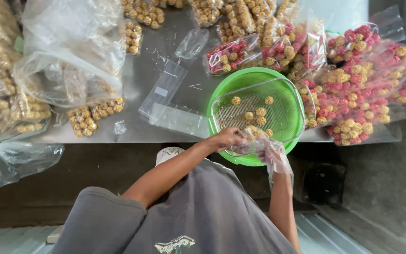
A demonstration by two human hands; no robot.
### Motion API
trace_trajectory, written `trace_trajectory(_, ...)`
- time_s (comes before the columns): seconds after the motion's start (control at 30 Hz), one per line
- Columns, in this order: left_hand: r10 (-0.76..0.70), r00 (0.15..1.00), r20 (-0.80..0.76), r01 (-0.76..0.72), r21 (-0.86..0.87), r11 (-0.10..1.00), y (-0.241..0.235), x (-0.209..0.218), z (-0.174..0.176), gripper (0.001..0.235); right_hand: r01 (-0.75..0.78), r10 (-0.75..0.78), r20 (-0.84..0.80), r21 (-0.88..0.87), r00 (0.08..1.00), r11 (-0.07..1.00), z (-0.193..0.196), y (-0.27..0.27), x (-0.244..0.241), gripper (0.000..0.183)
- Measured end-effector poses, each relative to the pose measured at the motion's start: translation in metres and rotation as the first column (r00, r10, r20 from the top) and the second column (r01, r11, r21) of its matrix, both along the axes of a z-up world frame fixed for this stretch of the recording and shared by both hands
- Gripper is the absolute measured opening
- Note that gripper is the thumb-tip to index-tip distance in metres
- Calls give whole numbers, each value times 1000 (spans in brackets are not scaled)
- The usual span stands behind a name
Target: The person packs small round snacks into clear plastic bags. They scoop the snacks from a green strainer into the bags, seal them, and place them on a metal table alongside other packaged snacks.
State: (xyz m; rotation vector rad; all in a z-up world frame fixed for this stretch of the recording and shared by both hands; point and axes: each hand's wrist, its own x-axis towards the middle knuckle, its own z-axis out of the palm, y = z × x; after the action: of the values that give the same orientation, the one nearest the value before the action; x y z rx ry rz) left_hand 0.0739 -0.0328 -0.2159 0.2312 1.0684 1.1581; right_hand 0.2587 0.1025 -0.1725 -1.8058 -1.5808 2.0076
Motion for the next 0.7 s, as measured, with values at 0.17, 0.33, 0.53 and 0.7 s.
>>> trace_trajectory(0.17,-177,984,7,175,131,976,10,8,-29,32,-122,126,-191,33,973,992,9,-1,-13,44)
trace_trajectory(0.33,-212,976,44,208,73,975,1,-18,-16,41,11,-41,156,189,987,982,37,-15,-45,58)
trace_trajectory(0.53,-409,912,-23,410,63,910,-14,-64,10,46,-118,65,242,212,968,970,90,-36,-103,59)
trace_trajectory(0.7,-138,976,-171,138,-10,990,-67,-134,-11,33,-417,266,366,438,892,796,120,-68,-191,46)
